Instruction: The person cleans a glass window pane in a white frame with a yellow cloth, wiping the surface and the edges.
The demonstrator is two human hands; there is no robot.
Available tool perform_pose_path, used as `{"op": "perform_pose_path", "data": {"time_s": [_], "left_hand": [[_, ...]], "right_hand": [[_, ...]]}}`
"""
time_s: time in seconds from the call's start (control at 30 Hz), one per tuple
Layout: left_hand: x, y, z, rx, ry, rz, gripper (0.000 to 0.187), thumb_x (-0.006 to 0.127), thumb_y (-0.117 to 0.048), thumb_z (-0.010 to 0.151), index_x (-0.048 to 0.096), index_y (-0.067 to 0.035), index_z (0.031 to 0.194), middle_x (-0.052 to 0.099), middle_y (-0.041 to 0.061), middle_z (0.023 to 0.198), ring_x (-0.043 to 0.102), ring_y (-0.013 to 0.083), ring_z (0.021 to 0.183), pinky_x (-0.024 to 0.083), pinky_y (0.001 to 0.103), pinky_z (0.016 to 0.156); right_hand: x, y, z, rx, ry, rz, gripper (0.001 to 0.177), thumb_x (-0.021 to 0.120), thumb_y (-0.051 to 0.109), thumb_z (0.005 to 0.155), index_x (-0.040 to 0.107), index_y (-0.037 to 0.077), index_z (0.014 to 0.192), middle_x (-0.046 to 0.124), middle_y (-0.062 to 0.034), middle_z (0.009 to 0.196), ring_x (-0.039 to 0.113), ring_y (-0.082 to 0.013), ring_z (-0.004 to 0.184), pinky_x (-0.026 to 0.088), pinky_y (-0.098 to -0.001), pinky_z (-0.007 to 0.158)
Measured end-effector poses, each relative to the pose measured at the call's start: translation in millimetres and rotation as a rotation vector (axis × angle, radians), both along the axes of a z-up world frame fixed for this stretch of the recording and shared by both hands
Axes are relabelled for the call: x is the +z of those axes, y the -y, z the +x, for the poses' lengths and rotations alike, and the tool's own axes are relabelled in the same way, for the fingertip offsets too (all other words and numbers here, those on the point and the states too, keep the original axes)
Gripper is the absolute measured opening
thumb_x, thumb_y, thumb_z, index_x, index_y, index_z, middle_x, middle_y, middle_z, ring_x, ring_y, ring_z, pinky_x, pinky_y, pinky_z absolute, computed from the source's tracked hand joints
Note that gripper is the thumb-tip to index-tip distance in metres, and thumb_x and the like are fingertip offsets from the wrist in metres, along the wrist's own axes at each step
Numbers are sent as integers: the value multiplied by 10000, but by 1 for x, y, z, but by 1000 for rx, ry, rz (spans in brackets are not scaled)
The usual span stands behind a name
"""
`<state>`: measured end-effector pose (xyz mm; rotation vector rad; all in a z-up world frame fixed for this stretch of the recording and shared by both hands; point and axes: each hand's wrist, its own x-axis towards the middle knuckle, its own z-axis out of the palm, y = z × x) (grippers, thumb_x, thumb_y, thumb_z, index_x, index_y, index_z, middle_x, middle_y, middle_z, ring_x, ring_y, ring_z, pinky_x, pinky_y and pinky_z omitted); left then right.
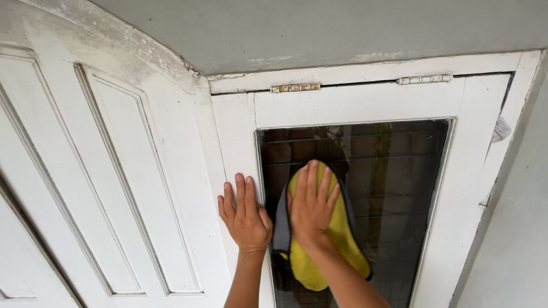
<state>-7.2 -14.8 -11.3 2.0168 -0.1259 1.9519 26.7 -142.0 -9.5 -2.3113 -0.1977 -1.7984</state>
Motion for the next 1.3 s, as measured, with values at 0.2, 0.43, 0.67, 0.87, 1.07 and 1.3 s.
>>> {"op": "perform_pose_path", "data": {"time_s": [0.2, 0.43, 0.67, 0.87, 1.07, 1.3], "left_hand": [[1, -8, 3, -38, 43, 23, 565, 489, -90, 905, 577, -70, 1462, 518, 101, 1560, 394, 346, 1483, 212, 522, 1242], [1, -8, 1, -24, 37, 34, 592, 485, -49, 866, 600, -63, 1447, 537, 111, 1550, 412, 345, 1477, 232, 517, 1237], [0, -4, -3, -28, 1, 25, 605, 483, -43, 868, 593, -37, 1463, 530, 127, 1566, 374, 367, 1502, 228, 538, 1253], [-1, -2, -2, -18, 7, 36, 591, 471, -45, 893, 588, -6, 1472, 516, 152, 1584, 334, 361, 1532, 210, 542, 1264], [-4, -3, 2, 10, 2, 46, 576, 474, -45, 904, 601, 10, 1462, 521, 172, 1586, 358, 389, 1527, 226, 546, 1246], [-9, -2, 5, 47, 25, 80, 568, 484, -20, 929, 591, 38, 1484, 525, 203, 1606, 366, 408, 1543, 224, 551, 1265]], "right_hand": [[-7, -26, -18, 34, 36, -104, 683, 568, 382, 986, 410, 20, 1543, 349, -148, 1629, 314, -405, 1482, 281, -589, 1160], [-40, 32, -17, 138, 85, -351, 618, 603, 386, 970, 493, 122, 1517, 444, -54, 1594, 426, -312, 1429, 364, -461, 1106], [-61, 147, -6, 10, -86, -287, 653, 593, 400, 908, 472, 78, 1463, 406, -131, 1551, 376, -397, 1407, 311, -577, 1123], [-91, 194, 4, -121, -91, 90, 676, 613, 218, 924, 398, -36, 1512, 298, -225, 1638, 212, -441, 1526, 183, -614, 1219], [-165, 231, 44, -255, 44, 54, 630, 560, -136, 943, 406, 26, 1533, 328, -169, 1654, 263, -395, 1553, 247, -559, 1263], [-198, 241, 24, -73, -82, -26, 688, 578, -124, 841, 395, 2, 1491, 312, -203, 1621, 248, -428, 1522, 233, -582, 1235]]}}
